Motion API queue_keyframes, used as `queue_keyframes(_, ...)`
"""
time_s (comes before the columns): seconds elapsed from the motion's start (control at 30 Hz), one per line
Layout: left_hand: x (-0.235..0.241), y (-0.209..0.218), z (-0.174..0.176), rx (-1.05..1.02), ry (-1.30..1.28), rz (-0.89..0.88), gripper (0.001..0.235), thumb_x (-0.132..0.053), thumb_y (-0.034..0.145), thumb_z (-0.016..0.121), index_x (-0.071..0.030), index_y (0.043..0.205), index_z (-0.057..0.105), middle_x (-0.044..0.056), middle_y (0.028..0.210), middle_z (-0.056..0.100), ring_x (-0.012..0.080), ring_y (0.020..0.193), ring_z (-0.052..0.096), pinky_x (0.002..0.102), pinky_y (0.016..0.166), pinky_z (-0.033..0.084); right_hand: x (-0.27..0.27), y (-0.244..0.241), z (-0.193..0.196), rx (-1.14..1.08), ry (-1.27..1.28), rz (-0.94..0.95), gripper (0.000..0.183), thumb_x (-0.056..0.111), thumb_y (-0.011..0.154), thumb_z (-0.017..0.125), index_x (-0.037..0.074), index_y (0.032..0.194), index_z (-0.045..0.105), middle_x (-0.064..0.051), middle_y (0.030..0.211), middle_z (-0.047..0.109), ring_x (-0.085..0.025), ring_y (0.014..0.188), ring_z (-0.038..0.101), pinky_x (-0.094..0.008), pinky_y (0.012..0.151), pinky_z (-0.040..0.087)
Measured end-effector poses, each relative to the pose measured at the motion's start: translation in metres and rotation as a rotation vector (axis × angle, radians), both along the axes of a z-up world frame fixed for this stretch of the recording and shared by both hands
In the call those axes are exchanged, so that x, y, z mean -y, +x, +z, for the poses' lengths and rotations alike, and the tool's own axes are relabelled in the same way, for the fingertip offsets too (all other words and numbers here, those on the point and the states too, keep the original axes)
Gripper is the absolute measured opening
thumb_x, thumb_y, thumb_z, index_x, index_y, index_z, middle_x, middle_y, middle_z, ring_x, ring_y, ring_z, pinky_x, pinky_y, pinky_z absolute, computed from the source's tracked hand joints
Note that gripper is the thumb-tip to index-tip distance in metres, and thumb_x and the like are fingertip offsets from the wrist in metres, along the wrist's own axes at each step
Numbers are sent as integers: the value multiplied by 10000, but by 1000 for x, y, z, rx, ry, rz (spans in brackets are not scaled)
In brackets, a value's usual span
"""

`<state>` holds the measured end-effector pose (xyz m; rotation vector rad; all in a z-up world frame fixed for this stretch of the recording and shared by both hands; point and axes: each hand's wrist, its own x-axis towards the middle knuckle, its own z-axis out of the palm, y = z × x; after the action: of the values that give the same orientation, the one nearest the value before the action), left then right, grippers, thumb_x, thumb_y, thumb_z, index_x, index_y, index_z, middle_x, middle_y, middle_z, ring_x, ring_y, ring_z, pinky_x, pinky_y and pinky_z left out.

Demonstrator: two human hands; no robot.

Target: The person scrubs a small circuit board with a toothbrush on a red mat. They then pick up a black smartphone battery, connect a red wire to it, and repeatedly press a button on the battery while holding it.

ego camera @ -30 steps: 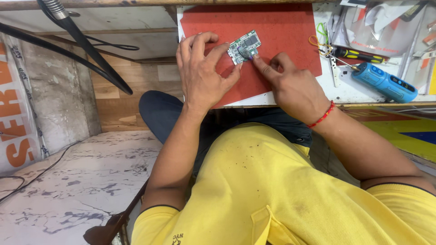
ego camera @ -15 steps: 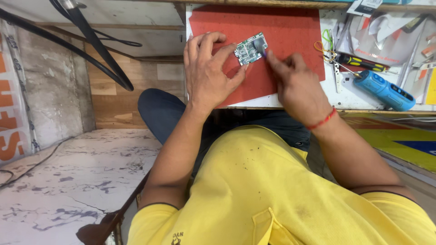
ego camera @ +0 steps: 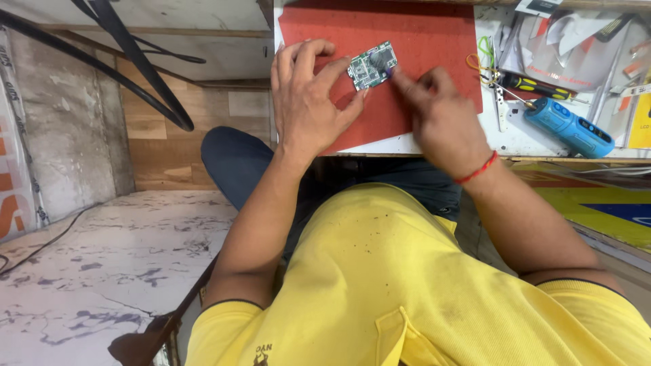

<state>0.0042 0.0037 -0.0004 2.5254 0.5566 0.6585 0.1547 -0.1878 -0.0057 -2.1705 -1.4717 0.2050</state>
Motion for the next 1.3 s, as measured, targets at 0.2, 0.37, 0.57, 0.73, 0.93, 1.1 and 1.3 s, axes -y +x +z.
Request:
queue_keyframes(0.2,0,-3,-2,4,17,-1,411,-305,764,904,-111,1102,774,40,1254,563,284,1231,472,484,1109,383,-3,-2,6,-12,-6,19,548,-58,921,595,128,1433,655,-198,1091,625,-391,857,666,-473,743,557)
queue_keyframes(0.37,4,-8,-5,11,24,-3,413,-309,781,905,-102,1112,769,43,1258,557,285,1239,463,486,1121,379,-2,-4,11,-23,-59,27,558,-48,924,601,102,1459,648,-193,1085,622,-393,848,660,-482,738,546)
queue_keyframes(0.57,5,-7,-3,-14,14,2,409,-312,787,899,-104,1118,776,42,1259,561,280,1241,466,481,1120,381,-3,-2,15,-35,-52,41,513,-15,957,630,122,1451,656,-183,1074,622,-386,832,654,-473,719,544)
queue_keyframes(0.73,5,-3,0,-21,14,-2,412,-317,788,895,-103,1119,775,39,1258,567,283,1240,468,483,1113,387,-1,4,19,58,-75,-29,510,-2,966,629,129,1458,661,-170,1099,633,-369,822,662,-467,675,540)
queue_keyframes(0.93,7,-4,1,-22,2,3,410,-303,787,898,-104,1122,773,42,1262,573,287,1248,469,474,1108,397,-1,10,17,110,-82,-55,512,2,995,621,190,1468,676,-124,1106,632,-345,811,671,-441,670,549)
queue_keyframes(1.1,6,-2,2,-38,-7,15,417,-296,774,902,-98,1118,775,41,1258,582,276,1237,477,470,1110,396,-4,10,18,98,-84,97,553,11,892,624,209,1401,705,-122,1076,638,-319,686,655,-428,601,551)
queue_keyframes(1.3,7,-2,1,-38,6,11,432,-313,779,909,-103,1126,760,40,1271,576,278,1244,473,466,1115,389,-9,11,14,53,-56,147,570,14,882,621,201,1415,693,-94,1054,629,-311,758,680,-424,614,550)
